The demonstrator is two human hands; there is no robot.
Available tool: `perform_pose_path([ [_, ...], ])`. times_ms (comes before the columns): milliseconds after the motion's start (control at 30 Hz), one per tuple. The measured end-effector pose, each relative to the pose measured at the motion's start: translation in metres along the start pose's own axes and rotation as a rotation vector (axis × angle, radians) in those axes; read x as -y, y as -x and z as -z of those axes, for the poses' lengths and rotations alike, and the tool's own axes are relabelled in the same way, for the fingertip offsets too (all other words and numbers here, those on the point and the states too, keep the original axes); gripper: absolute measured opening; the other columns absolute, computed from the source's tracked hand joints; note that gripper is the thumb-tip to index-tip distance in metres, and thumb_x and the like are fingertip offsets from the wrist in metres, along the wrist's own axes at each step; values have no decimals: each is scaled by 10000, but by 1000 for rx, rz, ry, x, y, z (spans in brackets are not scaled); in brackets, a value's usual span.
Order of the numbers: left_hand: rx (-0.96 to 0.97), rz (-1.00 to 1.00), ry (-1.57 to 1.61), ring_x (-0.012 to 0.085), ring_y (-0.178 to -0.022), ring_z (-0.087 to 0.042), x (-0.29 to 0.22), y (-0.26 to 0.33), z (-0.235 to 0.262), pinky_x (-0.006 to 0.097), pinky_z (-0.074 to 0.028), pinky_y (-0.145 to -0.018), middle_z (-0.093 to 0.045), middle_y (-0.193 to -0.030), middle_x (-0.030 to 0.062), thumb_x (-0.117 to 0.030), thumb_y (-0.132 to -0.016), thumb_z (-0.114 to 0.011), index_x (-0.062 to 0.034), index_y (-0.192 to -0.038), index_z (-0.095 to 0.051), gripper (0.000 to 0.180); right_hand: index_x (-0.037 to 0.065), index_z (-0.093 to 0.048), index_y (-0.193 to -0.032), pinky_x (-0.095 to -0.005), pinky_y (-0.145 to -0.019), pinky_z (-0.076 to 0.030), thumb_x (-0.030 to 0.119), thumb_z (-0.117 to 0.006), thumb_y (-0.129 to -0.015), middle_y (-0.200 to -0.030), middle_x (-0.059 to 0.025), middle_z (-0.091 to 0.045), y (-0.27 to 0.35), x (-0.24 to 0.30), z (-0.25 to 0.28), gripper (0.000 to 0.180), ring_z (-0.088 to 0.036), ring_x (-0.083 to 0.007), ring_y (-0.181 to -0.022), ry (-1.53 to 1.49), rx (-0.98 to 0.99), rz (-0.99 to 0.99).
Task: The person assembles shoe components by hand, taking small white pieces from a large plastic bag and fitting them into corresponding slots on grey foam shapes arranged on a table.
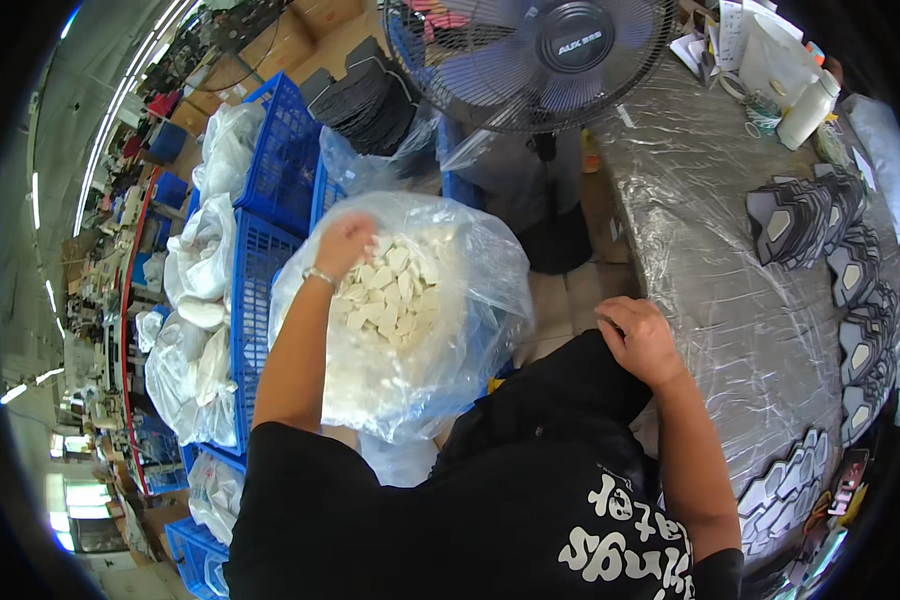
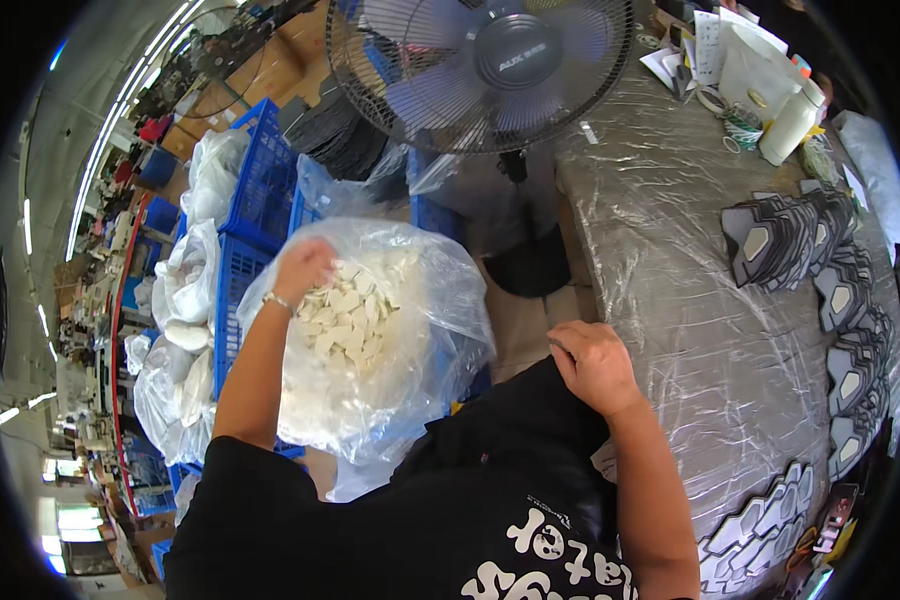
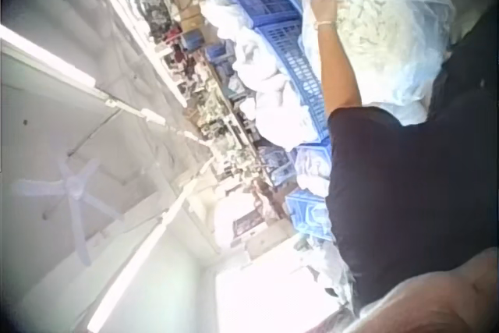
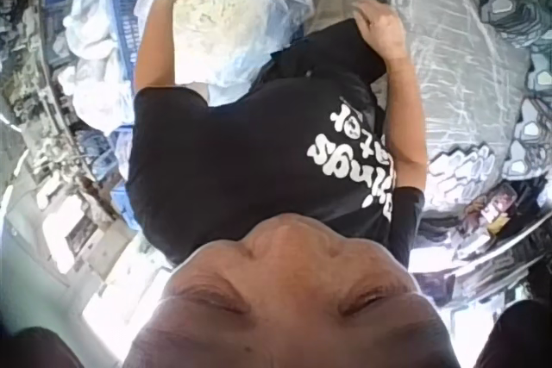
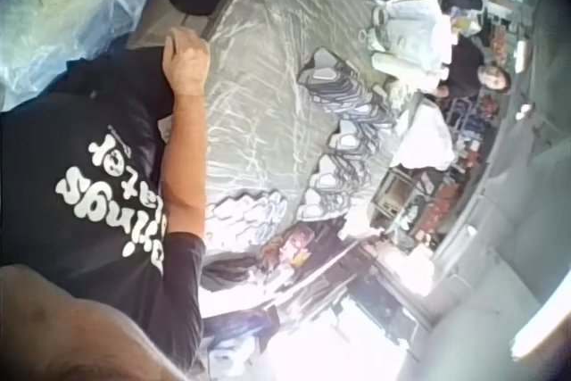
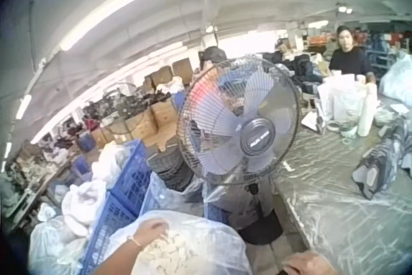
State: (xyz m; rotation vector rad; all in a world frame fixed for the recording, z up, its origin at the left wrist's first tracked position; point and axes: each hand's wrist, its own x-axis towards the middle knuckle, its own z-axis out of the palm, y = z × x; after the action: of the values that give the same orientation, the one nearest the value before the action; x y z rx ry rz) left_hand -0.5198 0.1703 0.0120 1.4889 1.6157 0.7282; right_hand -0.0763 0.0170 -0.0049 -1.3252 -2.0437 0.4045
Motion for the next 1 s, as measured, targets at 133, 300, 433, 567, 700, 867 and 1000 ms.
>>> perform_pose_path([
  [133,384,219,-1133,298,-1069,-620,85,28,-34,394,-470,-947,-639,-1158,185,-415,-782,-655,-91,-1267,-577,589,43,-664,-904,-369,-789,-487,44,-665,-786,-931,-75,-682,-3,1,-3,119,-641,-283,-840,-28,15,-23],
  [300,-19,222,-1168,303,-1251,-472,114,50,-10,442,-381,-1036,-488,-1377,143,-500,-804,-629,-157,-1411,-430,725,57,-670,-923,-373,-789,-486,43,-669,-786,-929,-70,-679,-4,3,1,137,-638,-284,-844,16,23,-38],
  [433,-71,40,-937,331,-1300,-408,140,38,11,460,-327,-1073,-430,-1427,134,-448,-795,-622,-168,-1444,-377,749,57,-670,-934,-375,-787,-486,46,-675,-783,-937,-76,-677,-7,6,2,151,-637,-287,-848,37,49,-50],
  [567,-76,-54,-1090,359,-1349,-344,171,44,-11,477,-273,-1111,-373,-1477,125,-397,-785,-614,-180,-1477,-324,782,53,-667,-932,-380,-788,-488,52,-684,-775,-941,-81,-676,-4,5,-1,158,-636,-291,-849,57,54,-64],
  [700,-82,-108,-732,319,-1349,-351,214,37,-18,461,-312,-1086,-403,-1452,106,-437,-856,-534,-157,-1450,-359,680,52,-665,-919,-382,-797,-492,53,-693,-767,-935,-80,-677,-6,7,0,155,-638,-291,-844,73,47,-50],
  [867,-130,-200,-232,256,-1302,-415,226,18,-8,435,-372,-1044,-465,-1397,71,-437,-967,-438,-151,-1379,-447,501,58,-664,-901,-379,-807,-494,50,-694,-764,-932,-75,-678,-9,6,-1,140,-641,-285,-847,81,44,-35],
  [1000,-152,-365,-667,274,-1228,-471,193,27,-2,427,-384,-1022,-541,-1288,66,-336,-892,-561,-160,-1257,-556,406,62,-662,-901,-383,-812,-494,53,-695,-764,-930,-69,-678,-7,3,-4,141,-641,-280,-848,64,38,-33],
])
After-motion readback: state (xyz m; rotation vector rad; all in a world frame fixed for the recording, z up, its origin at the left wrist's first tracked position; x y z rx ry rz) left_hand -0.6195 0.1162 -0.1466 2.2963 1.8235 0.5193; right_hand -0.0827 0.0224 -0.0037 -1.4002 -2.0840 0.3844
